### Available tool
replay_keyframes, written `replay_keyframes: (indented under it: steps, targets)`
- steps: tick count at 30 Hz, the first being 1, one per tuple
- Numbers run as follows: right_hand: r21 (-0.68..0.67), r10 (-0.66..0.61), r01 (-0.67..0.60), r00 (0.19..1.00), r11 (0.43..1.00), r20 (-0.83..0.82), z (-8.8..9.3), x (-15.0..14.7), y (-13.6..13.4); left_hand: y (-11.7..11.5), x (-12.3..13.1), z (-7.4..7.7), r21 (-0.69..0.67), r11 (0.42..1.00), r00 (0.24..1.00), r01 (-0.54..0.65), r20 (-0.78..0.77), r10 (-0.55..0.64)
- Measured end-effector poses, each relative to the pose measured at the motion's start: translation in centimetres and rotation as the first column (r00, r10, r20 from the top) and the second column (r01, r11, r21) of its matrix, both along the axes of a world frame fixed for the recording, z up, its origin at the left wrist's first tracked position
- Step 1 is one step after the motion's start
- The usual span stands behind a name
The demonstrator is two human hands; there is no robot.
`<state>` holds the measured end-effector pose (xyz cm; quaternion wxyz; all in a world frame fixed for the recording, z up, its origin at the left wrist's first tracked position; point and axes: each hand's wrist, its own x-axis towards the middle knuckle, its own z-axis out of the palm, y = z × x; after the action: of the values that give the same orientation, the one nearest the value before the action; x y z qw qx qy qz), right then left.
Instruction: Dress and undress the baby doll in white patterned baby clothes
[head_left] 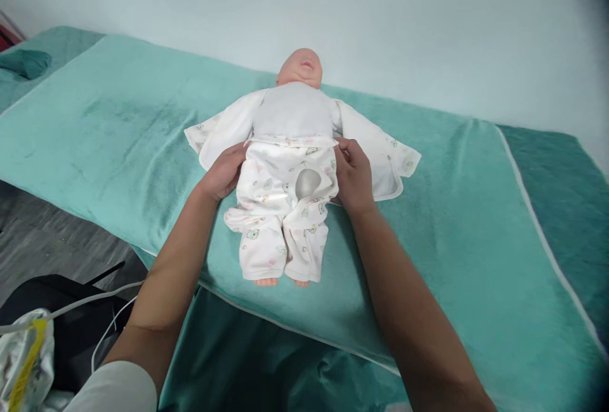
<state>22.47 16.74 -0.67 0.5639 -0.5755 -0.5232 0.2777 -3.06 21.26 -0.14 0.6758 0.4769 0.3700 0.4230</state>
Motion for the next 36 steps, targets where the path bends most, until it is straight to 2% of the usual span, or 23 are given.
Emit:
replay_keyframes:
  steps: [5,11,14,17,20,23,26,31,36]
  targets:
    - [0.044,-0.034,0.03,0.996,0.999,0.085,-0.4,0.4,0.4,0.0,0.1,0.0,0.039,0.999,1.0,-0.022,0.006,0.022]
    - [0.059,-0.096,0.091,0.99,0.994,0.103,-0.9,0.4,0.9,0.1,0.1,-0.2,0.0,1.0,1.0,-0.011,0.028,0.011]
    - [-0.018,-0.078,0.08,0.995,0.997,0.068,-0.6,0.6,0.8,0.2,0.0,-0.5,0.009,1.0,1.0,-0.005,0.023,0.005]
    - [-0.171,-0.013,0.02,0.999,0.985,0.044,-0.1,1.1,0.5,0.2,0.0,-0.5,0.017,1.0,1.0,0.0,0.01,0.0]
    - [-0.254,0.125,-0.129,0.992,0.958,-0.031,0.4,1.5,-0.2,0.1,0.1,-0.3,0.009,1.0,1.0,-0.005,0.023,0.005]
    - [-0.229,0.294,-0.311,0.95,0.923,-0.104,1.0,1.5,-1.0,-0.1,0.3,0.2,-0.008,1.0,0.999,-0.02,0.031,0.02]
    - [-0.17,0.401,-0.423,0.904,0.89,-0.149,1.5,1.1,-1.7,-0.3,0.4,0.9,-0.027,0.999,0.999,-0.035,0.03,0.036]
    - [-0.133,0.376,-0.413,0.897,0.901,-0.234,1.5,0.4,-2.1,-0.4,0.3,1.2,-0.017,0.997,0.997,-0.079,-0.001,0.079]
    - [-0.101,0.292,-0.318,0.933,0.943,-0.213,0.6,-0.3,-1.6,-0.4,0.4,0.9,-0.017,0.998,0.994,-0.06,0.086,0.061]
